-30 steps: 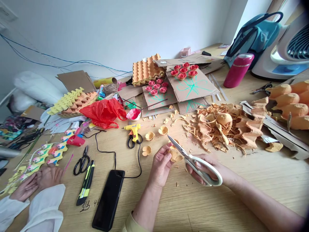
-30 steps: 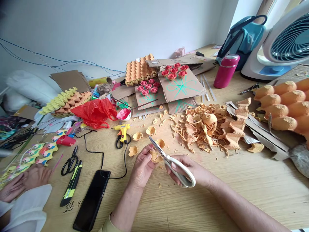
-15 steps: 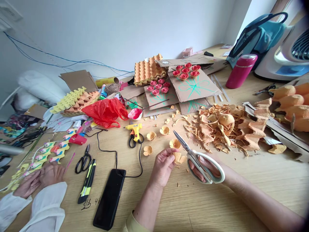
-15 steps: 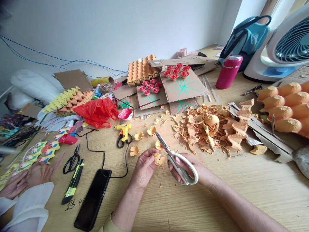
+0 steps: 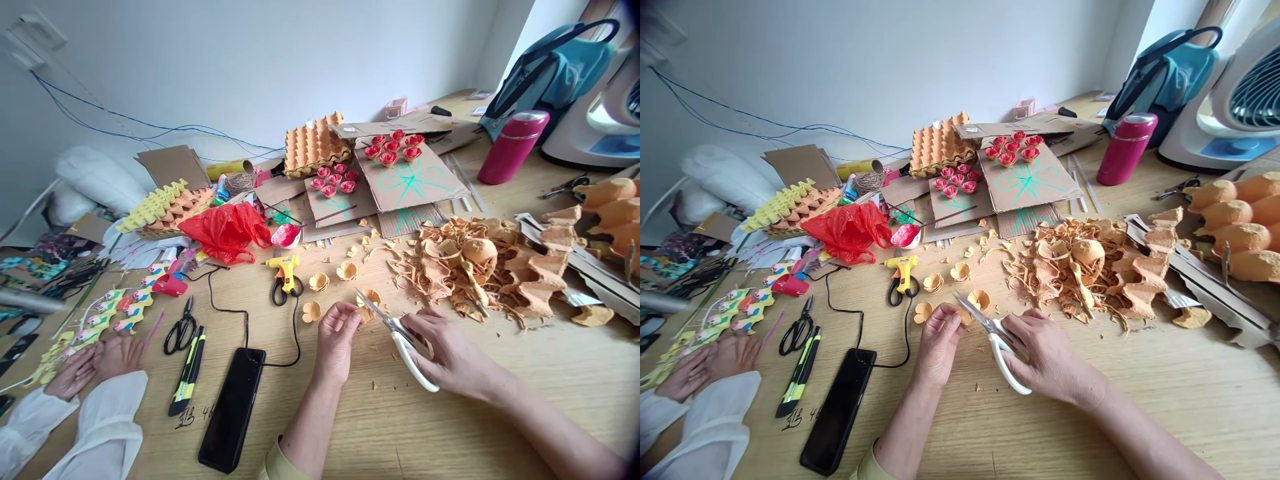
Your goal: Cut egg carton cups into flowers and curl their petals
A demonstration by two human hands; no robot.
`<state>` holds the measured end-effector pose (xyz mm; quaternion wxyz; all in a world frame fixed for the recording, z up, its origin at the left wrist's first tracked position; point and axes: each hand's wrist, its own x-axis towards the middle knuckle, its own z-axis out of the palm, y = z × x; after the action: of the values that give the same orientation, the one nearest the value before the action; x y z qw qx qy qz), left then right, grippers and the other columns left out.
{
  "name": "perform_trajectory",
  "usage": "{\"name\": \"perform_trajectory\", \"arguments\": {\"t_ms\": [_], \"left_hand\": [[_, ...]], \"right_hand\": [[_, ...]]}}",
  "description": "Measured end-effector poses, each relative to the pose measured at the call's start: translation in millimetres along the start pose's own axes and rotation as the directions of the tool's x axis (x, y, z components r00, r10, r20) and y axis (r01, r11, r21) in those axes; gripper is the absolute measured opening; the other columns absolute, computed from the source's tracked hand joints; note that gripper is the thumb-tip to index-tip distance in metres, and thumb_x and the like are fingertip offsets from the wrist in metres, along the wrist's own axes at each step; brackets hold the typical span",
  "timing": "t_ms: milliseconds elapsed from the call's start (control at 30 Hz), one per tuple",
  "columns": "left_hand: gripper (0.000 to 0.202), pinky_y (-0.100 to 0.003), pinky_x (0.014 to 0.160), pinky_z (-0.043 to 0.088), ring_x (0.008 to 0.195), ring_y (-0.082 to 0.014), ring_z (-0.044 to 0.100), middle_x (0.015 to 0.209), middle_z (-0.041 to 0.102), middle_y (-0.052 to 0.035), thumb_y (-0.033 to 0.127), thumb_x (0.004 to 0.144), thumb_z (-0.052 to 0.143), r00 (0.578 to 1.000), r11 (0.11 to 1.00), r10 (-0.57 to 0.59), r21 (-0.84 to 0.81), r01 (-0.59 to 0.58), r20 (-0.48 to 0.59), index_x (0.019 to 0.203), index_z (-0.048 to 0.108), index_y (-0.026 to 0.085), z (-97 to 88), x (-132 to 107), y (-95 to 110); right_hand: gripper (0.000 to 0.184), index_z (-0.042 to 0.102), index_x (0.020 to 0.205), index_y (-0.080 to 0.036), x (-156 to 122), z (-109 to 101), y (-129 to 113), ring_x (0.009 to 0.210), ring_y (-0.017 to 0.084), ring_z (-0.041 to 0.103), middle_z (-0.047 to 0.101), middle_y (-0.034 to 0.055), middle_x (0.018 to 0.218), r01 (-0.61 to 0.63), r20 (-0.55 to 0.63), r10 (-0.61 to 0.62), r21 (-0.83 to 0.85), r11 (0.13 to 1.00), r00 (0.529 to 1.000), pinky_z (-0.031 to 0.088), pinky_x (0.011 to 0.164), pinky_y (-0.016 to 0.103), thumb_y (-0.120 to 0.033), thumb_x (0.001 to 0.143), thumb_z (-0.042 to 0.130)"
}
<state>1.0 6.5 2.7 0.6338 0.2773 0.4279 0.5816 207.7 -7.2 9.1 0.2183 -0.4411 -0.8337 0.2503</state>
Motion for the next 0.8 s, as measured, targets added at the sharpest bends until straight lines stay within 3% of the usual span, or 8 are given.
{"name": "perform_trajectory", "arguments": {"t_ms": [233, 533, 800], "left_hand": [[0.025, -0.024, 0.074, 0.046, 0.073, -0.0097, 0.06, 0.079, 0.069, 0.0017, 0.03, 0.068, 0.088, 1.0, 1.0, 0.005, -0.027, -0.005, -0.014, 0.08, 0.07, 0.018, -4.0, 1.5, -1.0], [0.027, -0.023, 0.072, 0.046, 0.073, -0.0096, 0.06, 0.078, 0.069, 0.0011, 0.029, 0.065, 0.09, 0.999, 0.997, -0.043, -0.066, 0.043, 0.007, 0.075, 0.069, 0.016, 0.9, 0.4, -1.5], [0.025, -0.026, 0.077, 0.049, 0.078, -0.0125, 0.061, 0.082, 0.071, -0.0024, 0.035, 0.07, 0.087, 0.992, 0.997, -0.071, -0.026, 0.074, 0.105, 0.082, 0.075, 0.016, 1.4, -1.9, -4.5]], "right_hand": [[0.016, 0.056, 0.094, -0.02, 1.7, -1.2, 4.0, 0.079, 0.023, 0.063, 0.066, 0.006, 0.085, 0.04, -0.052, -0.053, -0.222, 0.974, 0.997, 0.037, 0.082, 0.04, -0.036, 0.094, 0.055], [0.02, 0.055, 0.091, -0.021, 2.2, -2.7, 1.2, 0.078, 0.023, 0.06, 0.063, 0.004, 0.082, 0.031, -0.031, -0.039, -0.238, 0.971, 0.999, 0.035, 0.081, 0.037, -0.04, 0.095, 0.055], [0.026, 0.053, 0.088, -0.02, 1.6, -1.9, -0.4, 0.076, 0.023, 0.057, 0.06, 0.003, 0.081, 0.057, -0.046, -0.07, -0.249, 0.967, 0.996, 0.035, 0.085, 0.039, -0.045, 0.097, 0.051]]}}
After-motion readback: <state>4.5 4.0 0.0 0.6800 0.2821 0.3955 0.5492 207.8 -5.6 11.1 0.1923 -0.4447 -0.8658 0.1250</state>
